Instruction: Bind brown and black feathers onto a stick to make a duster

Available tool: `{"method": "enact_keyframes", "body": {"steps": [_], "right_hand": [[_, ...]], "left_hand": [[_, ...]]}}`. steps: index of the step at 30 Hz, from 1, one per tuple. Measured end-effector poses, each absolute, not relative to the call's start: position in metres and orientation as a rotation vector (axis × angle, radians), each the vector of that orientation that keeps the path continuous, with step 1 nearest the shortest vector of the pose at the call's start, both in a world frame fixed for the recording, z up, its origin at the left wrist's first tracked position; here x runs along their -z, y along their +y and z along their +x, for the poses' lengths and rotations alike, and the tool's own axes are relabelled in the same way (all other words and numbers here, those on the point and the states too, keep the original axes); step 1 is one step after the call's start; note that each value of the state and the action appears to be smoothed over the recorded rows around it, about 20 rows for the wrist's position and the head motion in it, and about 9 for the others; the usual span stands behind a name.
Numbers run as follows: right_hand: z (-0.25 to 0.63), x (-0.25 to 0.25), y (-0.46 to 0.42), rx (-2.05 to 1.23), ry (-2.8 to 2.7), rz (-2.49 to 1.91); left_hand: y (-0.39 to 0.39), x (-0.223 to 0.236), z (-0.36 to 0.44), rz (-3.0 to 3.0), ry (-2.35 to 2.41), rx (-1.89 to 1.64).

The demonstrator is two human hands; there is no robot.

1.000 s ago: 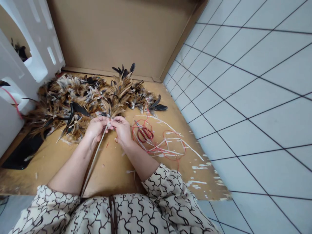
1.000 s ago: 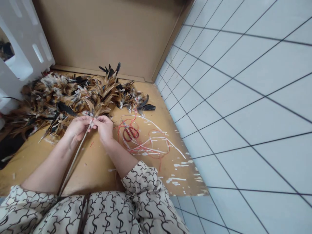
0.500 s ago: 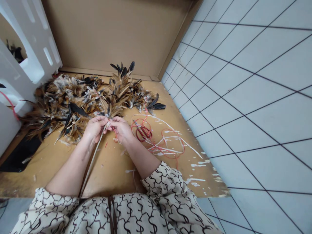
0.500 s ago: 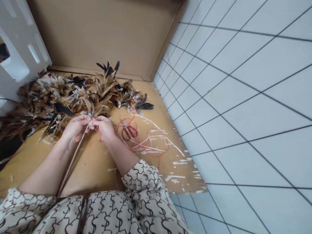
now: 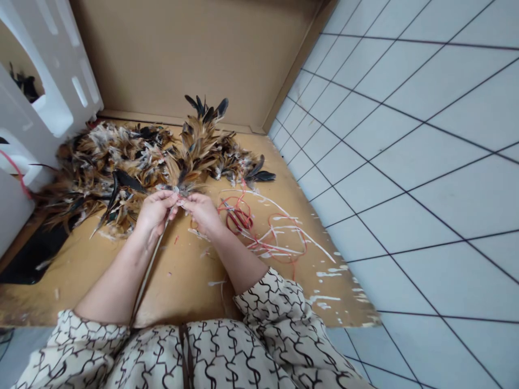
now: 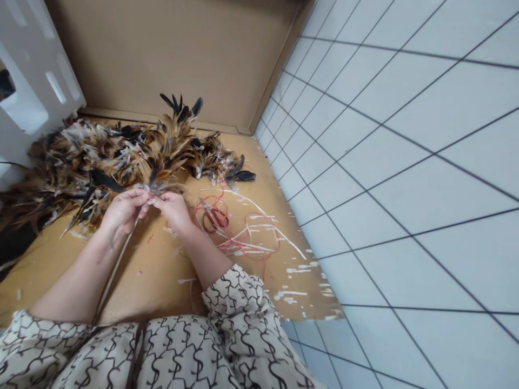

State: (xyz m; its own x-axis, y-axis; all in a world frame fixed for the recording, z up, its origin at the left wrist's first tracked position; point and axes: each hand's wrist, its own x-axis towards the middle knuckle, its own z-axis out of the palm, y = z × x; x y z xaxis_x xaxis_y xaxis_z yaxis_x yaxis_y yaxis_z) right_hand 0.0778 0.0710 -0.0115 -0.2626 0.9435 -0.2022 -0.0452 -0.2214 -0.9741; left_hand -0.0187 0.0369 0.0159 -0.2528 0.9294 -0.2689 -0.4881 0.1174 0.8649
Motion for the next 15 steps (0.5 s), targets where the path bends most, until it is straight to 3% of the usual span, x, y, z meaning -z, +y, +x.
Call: {"method": "enact_keyframes", "body": {"steps": [4,15], "right_hand": [[0.076,0.017,0.075,-1.377,-1.379,-1.120],[0.081,-0.001,0.068,-1.232,-1.383,-1.182]], "left_hand": [[0.037,-0.015,-0.018,0.516,1.148,-1.489],[0.033,-0.017,-0.015,0.621,1.142,-1.439]]}}
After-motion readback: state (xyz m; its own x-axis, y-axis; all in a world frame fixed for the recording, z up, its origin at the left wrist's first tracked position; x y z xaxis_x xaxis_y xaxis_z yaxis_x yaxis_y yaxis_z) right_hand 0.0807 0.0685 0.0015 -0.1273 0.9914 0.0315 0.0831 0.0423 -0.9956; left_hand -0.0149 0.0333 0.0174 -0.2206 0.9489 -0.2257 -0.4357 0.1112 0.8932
